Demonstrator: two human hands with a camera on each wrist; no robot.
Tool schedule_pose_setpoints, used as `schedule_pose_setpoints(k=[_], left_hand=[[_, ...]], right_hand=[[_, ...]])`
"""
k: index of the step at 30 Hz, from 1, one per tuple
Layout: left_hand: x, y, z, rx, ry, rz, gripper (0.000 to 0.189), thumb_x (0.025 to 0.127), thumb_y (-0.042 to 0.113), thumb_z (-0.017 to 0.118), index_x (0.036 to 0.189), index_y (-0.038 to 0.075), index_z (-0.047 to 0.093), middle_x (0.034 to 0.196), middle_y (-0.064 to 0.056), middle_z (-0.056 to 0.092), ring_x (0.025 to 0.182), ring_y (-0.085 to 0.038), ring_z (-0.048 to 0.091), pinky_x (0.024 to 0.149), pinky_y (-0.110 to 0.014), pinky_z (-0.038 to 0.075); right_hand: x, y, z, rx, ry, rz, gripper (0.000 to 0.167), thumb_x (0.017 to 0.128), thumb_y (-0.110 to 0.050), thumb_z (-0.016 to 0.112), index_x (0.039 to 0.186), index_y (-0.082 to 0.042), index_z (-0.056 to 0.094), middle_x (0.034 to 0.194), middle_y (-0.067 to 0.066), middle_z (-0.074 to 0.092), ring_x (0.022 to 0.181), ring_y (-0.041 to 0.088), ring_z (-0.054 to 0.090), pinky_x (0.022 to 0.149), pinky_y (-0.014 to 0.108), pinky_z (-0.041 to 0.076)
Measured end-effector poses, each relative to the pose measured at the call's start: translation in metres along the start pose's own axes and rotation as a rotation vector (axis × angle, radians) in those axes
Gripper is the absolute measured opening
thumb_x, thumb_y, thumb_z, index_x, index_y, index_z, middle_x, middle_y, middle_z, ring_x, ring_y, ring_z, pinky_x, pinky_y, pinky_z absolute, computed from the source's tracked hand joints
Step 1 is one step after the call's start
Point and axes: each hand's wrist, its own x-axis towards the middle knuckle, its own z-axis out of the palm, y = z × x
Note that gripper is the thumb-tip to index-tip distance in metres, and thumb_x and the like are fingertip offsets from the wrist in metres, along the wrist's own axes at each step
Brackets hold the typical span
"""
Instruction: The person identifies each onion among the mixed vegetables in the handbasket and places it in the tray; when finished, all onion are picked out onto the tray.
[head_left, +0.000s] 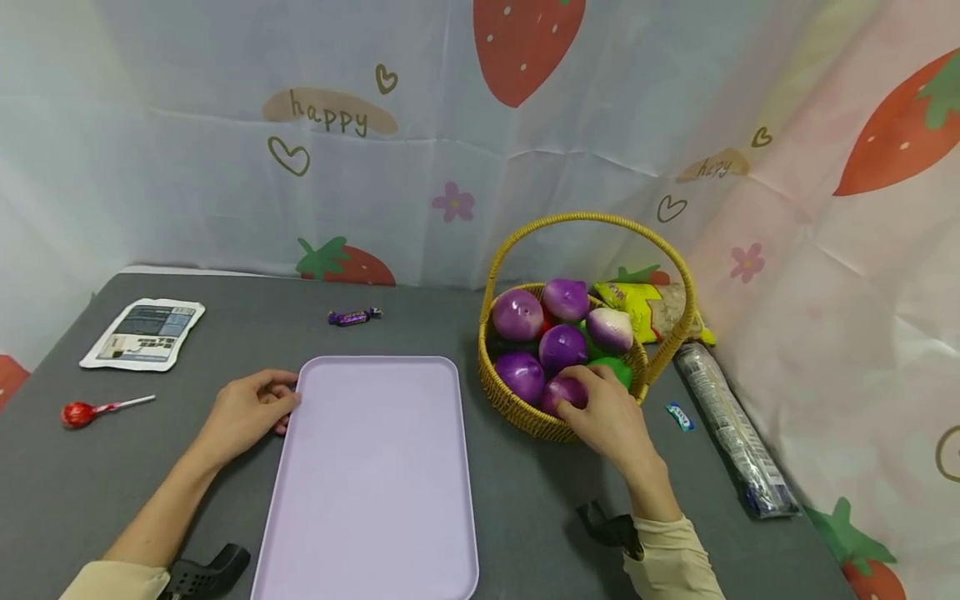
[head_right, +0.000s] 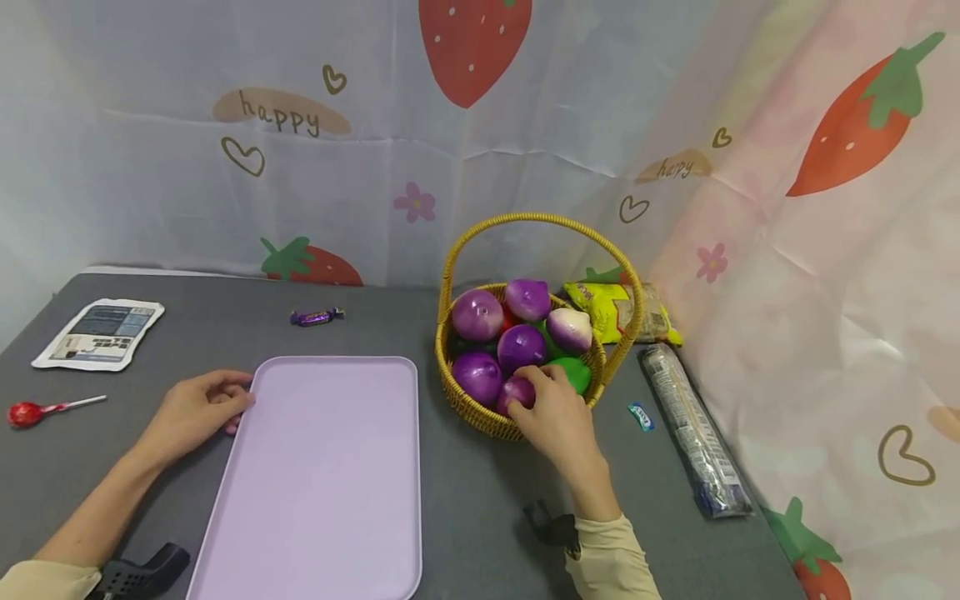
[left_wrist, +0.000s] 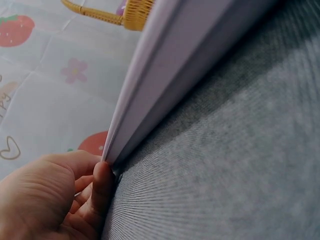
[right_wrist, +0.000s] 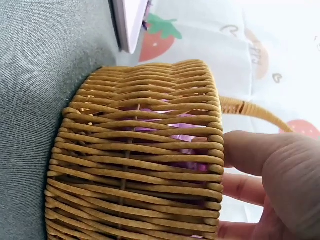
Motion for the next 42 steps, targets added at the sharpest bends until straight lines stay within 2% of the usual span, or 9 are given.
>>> schedule_pose_setpoints(k=[8,11,16,21,25,29,34,37,42], left_hand=[[0.000,-0.001,0.000,-0.001,0.004,0.008,0.032,0.092,0.015,0.062,0.118,-0.005,0.061,0.082,-0.009,0.064,0.056,-0.004,0.060,0.055,-0.021,0.050],[0.001,-0.002,0.001,-0.005,0.003,0.003,0.032,0.092,0.014,0.062,0.118,-0.005,0.061,0.083,-0.009,0.064,0.056,-0.004,0.060,0.055,-0.021,0.051],[0.001,-0.004,0.003,-0.004,-0.001,-0.004,0.031,0.092,0.014,0.062,0.117,-0.004,0.061,0.083,-0.009,0.064,0.055,-0.004,0.060,0.055,-0.021,0.051],[0.001,-0.004,0.003,0.008,0.007,0.000,0.030,0.091,0.014,0.062,0.117,-0.003,0.062,0.082,-0.009,0.065,0.055,-0.005,0.061,0.056,-0.020,0.050],[0.001,-0.003,0.003,0.016,0.010,0.003,0.030,0.091,0.014,0.062,0.117,-0.002,0.062,0.081,-0.007,0.065,0.055,-0.004,0.061,0.057,-0.019,0.049],[0.000,-0.001,0.002,0.012,0.014,0.010,0.031,0.091,0.014,0.062,0.116,-0.003,0.062,0.079,-0.005,0.065,0.055,-0.004,0.060,0.057,-0.019,0.049],[-0.001,-0.001,0.003,0.005,0.013,0.014,0.031,0.091,0.014,0.062,0.117,-0.004,0.061,0.079,-0.004,0.064,0.054,-0.003,0.059,0.056,-0.019,0.048],[0.000,-0.002,0.003,0.005,0.012,0.009,0.031,0.091,0.014,0.063,0.116,-0.004,0.062,0.079,-0.005,0.065,0.055,-0.003,0.059,0.056,-0.020,0.049],[0.000,-0.003,0.003,-0.010,0.004,0.008,0.032,0.091,0.014,0.063,0.118,-0.004,0.061,0.082,-0.008,0.065,0.055,-0.002,0.059,0.055,-0.020,0.051]], right_hand=[[-0.003,-0.003,-0.008,0.060,0.018,-0.032,0.040,0.092,-0.019,0.055,0.131,-0.018,0.063,0.138,0.020,0.051,0.117,0.037,0.057,0.087,0.052,0.049],[-0.004,-0.005,-0.011,0.087,0.034,-0.053,0.043,0.091,-0.022,0.061,0.134,-0.018,0.060,0.141,0.019,0.048,0.119,0.038,0.056,0.092,0.056,0.051],[-0.010,-0.011,-0.015,0.148,0.057,-0.139,0.064,0.082,-0.025,0.077,0.141,-0.019,0.052,0.148,0.018,0.039,0.122,0.040,0.054,0.094,0.059,0.052],[-0.018,-0.026,-0.016,0.216,0.147,-0.259,0.069,0.075,-0.026,0.085,0.136,-0.018,0.052,0.139,0.009,0.048,0.120,0.030,0.056,0.092,0.050,0.056],[-0.026,-0.044,-0.010,0.225,0.159,-0.331,0.067,0.073,-0.035,0.085,0.129,-0.018,0.053,0.126,0.002,0.058,0.109,0.017,0.058,0.086,0.038,0.057],[-0.033,-0.060,0.001,0.234,0.066,-0.380,0.066,0.073,-0.039,0.084,0.128,-0.020,0.053,0.122,-0.002,0.060,0.106,0.011,0.056,0.085,0.034,0.057],[-0.038,-0.070,0.014,0.325,-0.147,-0.410,0.078,0.074,-0.032,0.080,0.143,-0.035,0.043,0.126,-0.003,0.051,0.110,0.011,0.056,0.091,0.033,0.056],[-0.041,-0.072,0.019,0.331,-0.247,-0.451,0.081,0.074,-0.031,0.078,0.144,-0.041,0.041,0.123,-0.003,0.046,0.108,0.012,0.054,0.089,0.028,0.056],[-0.045,-0.078,0.031,0.275,-0.374,-0.512,0.070,0.073,-0.037,0.081,0.134,-0.029,0.047,0.123,-0.007,0.052,0.109,0.005,0.052,0.091,0.022,0.053]])
